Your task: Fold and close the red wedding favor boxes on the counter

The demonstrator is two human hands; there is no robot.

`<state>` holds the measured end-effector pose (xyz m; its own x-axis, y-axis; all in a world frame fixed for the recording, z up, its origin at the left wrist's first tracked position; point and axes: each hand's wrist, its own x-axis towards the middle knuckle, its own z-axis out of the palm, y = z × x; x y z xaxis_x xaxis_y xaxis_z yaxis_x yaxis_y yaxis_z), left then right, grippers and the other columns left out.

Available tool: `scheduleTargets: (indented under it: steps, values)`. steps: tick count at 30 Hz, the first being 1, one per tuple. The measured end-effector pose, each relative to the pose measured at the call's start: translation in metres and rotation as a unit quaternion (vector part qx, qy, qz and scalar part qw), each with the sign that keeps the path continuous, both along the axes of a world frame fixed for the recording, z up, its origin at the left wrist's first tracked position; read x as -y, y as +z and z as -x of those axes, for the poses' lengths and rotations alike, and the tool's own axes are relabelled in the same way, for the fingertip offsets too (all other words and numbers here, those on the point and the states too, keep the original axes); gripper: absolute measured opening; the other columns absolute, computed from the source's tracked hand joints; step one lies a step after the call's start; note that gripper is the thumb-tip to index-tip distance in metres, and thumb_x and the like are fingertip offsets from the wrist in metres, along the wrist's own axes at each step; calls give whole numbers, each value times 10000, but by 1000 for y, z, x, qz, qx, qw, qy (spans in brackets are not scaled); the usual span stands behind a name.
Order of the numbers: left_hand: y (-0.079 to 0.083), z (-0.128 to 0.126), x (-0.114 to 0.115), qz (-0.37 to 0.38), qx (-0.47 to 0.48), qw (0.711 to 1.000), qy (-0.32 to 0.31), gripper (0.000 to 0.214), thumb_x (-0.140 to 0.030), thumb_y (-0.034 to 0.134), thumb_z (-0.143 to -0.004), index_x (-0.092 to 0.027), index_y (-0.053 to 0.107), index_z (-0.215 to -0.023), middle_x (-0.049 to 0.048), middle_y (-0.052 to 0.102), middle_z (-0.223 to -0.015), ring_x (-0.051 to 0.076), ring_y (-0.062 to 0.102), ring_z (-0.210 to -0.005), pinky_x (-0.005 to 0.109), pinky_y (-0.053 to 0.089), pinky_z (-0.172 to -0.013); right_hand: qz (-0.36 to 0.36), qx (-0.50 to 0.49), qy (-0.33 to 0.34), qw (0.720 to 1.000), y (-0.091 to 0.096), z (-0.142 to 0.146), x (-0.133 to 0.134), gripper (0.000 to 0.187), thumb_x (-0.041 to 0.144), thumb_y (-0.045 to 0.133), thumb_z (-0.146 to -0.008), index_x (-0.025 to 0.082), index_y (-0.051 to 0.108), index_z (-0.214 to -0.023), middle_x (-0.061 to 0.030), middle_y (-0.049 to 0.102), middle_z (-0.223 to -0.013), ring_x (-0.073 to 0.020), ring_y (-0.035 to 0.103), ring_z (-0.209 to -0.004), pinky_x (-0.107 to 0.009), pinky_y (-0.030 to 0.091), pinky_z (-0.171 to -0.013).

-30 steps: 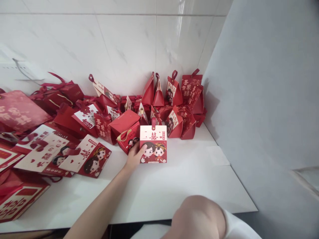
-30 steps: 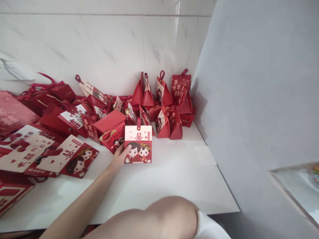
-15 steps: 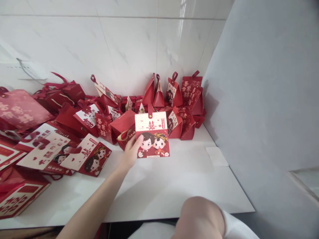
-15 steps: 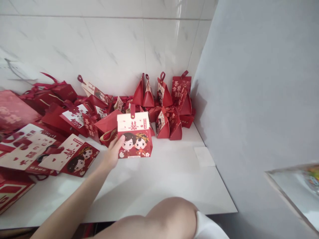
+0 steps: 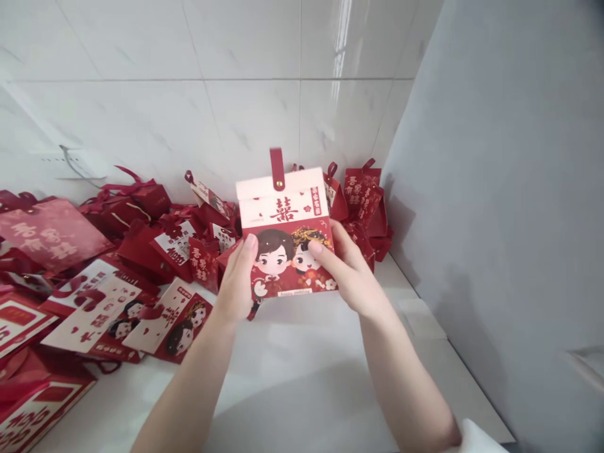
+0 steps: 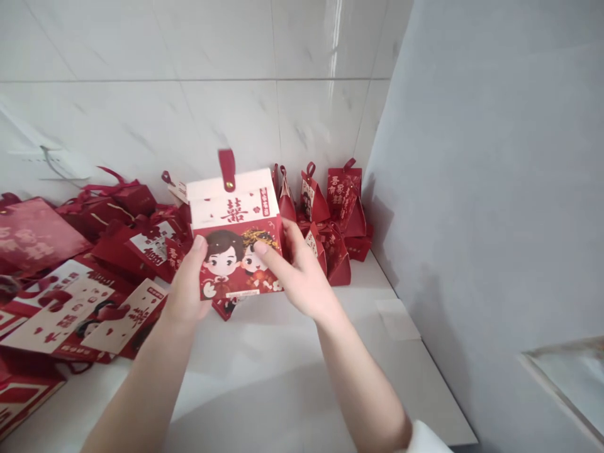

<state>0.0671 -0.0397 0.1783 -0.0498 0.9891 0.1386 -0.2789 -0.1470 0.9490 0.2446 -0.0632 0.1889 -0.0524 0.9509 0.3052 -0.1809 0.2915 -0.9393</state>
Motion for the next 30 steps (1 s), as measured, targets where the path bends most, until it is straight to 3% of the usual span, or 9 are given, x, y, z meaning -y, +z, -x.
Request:
scheduleTargets:
  steps: [3, 6, 16, 19, 21, 23, 26, 28, 30]
  values:
    - [4, 0, -2, 111, 11, 988, -112, 569, -590, 571, -858, -168, 644, -1233, 104, 759, -1047, 324, 713, -1021, 395, 650, -732, 161, -89, 69, 980, -9, 4, -14, 413, 473, 633, -862, 233, 609, -1198, -62, 741, -1146, -232, 738, -914, -314, 653, -605]
    - [11, 4, -3, 204, 7, 964, -169, 607, -617, 545, -850, -178, 619, -1263, 115, 762, -1020, 326, 737, -887, 337, 611, -486, 244, -138, 137, 950, -8, 4, -20, 428, 488, 571, -858, 174, 671, -1131, -100, 762, -1071, -234, 737, -776, -273, 584, -376]
    - [13, 8, -8, 236, 43, 951, -194, 659, -619, 550, -856, -207, 551, -1371, 129, 732, -1113, 324, 737, -854, 333, 594, -435, 241, -145, 147, 948, -12, 2, -25, 513, 578, 561, -860, 188, 685, -1169, -103, 764, -1060, -246, 742, -779, -289, 591, -390]
    - [16, 7, -8, 242, 50, 951, -185, 636, -595, 535, -874, -209, 543, -1379, 132, 732, -1105, 306, 738, -840, 307, 589, -439, 161, -93, 29, 982, -17, 1, -29, 561, 599, 548, -883, 238, 613, -1308, -88, 701, -1251, -269, 709, -1059, -374, 657, -718]
    - [16, 6, -9, 247, 51, 951, -178, 626, -593, 531, -880, -220, 538, -1382, 123, 734, -1106, 291, 736, -824, 307, 592, -443, 37, -35, -116, 992, -16, -1, -27, 537, 559, 549, -912, 296, 548, -1380, -51, 604, -1403, -251, 599, -1265, -433, 550, -1011]
    - [15, 6, -10, 249, 49, 952, -170, 618, -601, 539, -875, -233, 544, -1372, 106, 734, -1116, 273, 733, -800, 321, 599, -454, -108, 61, -207, 970, -11, -3, -20, 456, 498, 566, -931, 331, 571, -1355, -26, 528, -1482, -246, 493, -1376, -464, 420, -1140]
    - [9, 5, -13, 246, 40, 955, -161, 612, -614, 564, -856, -244, 565, -1344, 88, 736, -1114, 256, 729, -768, 333, 604, -470, -242, 209, -200, 926, -5, -1, -8, 261, 416, 662, -898, 330, 713, -1139, -27, 575, -1431, -270, 522, -1340, -511, 349, -1173]
    - [6, 4, -14, 244, 31, 957, -155, 612, -620, 576, -848, -247, 571, -1333, 82, 742, -1087, 253, 731, -768, 330, 608, -495, -250, 260, -179, 915, -6, 4, -5, 184, 378, 746, -839, 321, 746, -1014, -26, 650, -1334, -277, 591, -1252, -559, 307, -1182]
    - [4, 1, -16, 243, 24, 959, -142, 583, -611, 578, -853, -249, 584, -1311, 72, 746, -1059, 241, 732, -770, 328, 616, -532, -219, 256, -168, 926, -10, 10, -9, 180, 359, 795, -792, 302, 746, -956, -25, 703, -1235, -271, 628, -1189, -562, 352, -1150]
